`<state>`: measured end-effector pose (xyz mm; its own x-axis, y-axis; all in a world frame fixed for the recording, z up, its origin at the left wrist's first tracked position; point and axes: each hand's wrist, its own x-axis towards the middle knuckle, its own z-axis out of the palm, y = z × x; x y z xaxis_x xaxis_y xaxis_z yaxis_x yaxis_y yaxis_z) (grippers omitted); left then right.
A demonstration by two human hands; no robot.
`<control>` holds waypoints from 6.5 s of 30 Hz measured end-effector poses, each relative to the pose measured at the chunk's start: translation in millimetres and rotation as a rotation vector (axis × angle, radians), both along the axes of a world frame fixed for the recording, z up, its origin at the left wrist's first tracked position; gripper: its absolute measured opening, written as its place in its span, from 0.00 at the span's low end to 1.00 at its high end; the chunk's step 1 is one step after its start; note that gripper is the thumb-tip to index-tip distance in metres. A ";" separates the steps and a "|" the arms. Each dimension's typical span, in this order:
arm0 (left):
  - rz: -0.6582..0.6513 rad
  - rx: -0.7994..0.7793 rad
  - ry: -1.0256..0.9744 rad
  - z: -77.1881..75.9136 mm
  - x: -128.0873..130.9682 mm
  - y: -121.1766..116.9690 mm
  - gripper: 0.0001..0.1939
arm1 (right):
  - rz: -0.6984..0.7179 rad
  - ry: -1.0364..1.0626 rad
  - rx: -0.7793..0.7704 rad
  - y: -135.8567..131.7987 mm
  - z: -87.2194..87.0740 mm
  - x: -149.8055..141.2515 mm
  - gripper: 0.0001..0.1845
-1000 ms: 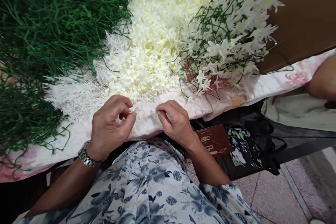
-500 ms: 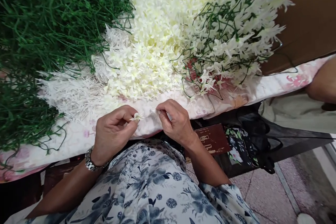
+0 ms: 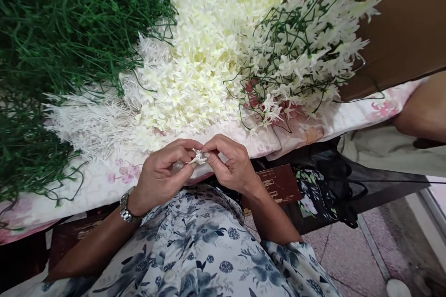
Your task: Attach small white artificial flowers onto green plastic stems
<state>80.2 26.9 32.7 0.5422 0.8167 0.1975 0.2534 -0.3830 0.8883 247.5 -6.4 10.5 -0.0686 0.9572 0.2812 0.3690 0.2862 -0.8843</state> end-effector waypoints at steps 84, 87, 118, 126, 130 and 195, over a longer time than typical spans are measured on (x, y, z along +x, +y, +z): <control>0.047 0.494 0.179 -16.1 -12.0 -15.9 0.11 | -0.078 -0.575 0.223 -21.5 11.5 -21.6 0.06; 0.036 0.571 0.188 -13.4 -11.3 -16.3 0.11 | -0.107 -0.528 0.239 -21.6 9.9 -22.5 0.05; 0.150 -0.136 -0.230 -2.0 -12.7 -13.8 0.05 | -0.043 -0.078 0.113 -20.6 6.9 -27.5 0.08; 0.231 0.040 -0.092 7.6 -37.7 -16.5 0.11 | -0.011 -0.108 0.173 -5.2 14.1 -42.5 0.08; 0.477 0.210 -0.092 9.2 -67.1 -6.9 0.11 | -0.054 -0.165 0.223 20.6 19.0 -52.9 0.05; -0.050 0.786 0.776 1.1 41.4 54.4 0.10 | -0.228 -0.406 0.174 -3.3 -30.6 9.7 0.09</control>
<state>121.6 81.2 33.8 0.7725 0.5867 0.2432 0.6049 -0.7963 -0.0005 257.1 -9.7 -20.1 0.0004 0.9018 0.4322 0.7440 0.2885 -0.6027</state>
